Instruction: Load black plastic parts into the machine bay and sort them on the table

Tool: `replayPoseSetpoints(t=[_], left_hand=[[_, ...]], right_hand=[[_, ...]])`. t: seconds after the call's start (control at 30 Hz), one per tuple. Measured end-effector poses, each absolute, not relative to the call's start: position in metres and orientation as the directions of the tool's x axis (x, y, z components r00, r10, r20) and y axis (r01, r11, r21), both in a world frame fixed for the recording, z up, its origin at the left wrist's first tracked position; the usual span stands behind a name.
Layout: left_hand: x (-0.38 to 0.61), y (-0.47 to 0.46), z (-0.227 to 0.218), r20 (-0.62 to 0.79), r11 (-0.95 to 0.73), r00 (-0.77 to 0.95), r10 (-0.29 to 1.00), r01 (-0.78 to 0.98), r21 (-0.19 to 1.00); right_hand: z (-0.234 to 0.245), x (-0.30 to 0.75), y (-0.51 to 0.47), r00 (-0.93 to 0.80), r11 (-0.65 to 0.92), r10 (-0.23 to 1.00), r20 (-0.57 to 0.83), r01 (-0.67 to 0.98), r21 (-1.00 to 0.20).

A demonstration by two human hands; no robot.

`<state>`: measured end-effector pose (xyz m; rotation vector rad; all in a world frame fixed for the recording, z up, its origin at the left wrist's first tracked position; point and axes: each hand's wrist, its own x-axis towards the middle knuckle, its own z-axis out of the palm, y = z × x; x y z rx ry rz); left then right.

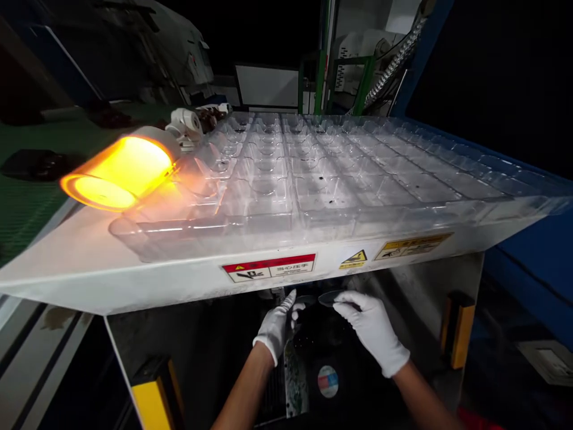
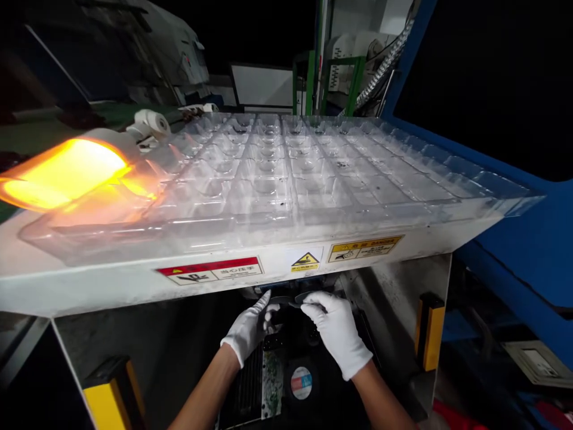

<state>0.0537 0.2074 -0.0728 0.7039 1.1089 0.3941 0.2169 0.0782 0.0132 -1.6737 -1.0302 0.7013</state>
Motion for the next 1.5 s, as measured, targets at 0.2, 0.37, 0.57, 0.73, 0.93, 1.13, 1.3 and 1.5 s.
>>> replayPoseSetpoints(t=[0.2,0.37,0.57,0.73,0.93,1.13,1.3,1.5], left_hand=[[0.054,0.200,-0.086,-0.625,0.704,0.383,0.680,-0.105,0.702],[0.057,0.193,-0.089,-0.513,0.590,0.349,0.784,-0.165,0.790],[0.056,0.187,-0.081,-0.428,0.513,0.370,0.825,-0.171,0.841],[0.053,0.186,-0.088,-0.390,0.485,0.391,0.834,-0.181,0.855],[0.048,0.188,-0.096,-0.351,0.450,0.414,0.840,-0.167,0.877],[0.044,0.191,-0.096,-0.321,0.435,0.483,0.815,-0.143,0.889],[0.043,0.192,-0.107,-0.309,0.443,0.502,0.808,-0.170,0.880],[0.041,0.192,-0.120,-0.272,0.433,0.549,0.790,-0.186,0.882]], right_hand=[[0.002,0.224,0.116,0.327,-0.112,0.945,0.002,0.330,-0.937],[-0.005,0.229,0.140,0.257,-0.063,0.965,0.044,0.392,-0.918],[0.005,0.227,0.146,0.164,-0.035,0.984,0.066,0.549,-0.835],[0.000,0.224,0.149,0.132,-0.048,0.990,0.052,0.658,-0.752],[-0.003,0.222,0.152,0.115,-0.058,0.992,0.051,0.778,-0.625],[-0.005,0.215,0.151,0.051,-0.024,0.998,0.032,0.831,-0.555],[-0.013,0.212,0.150,0.002,0.021,0.999,0.043,0.851,-0.525],[-0.021,0.212,0.149,0.000,0.041,0.997,0.076,0.848,-0.528]])
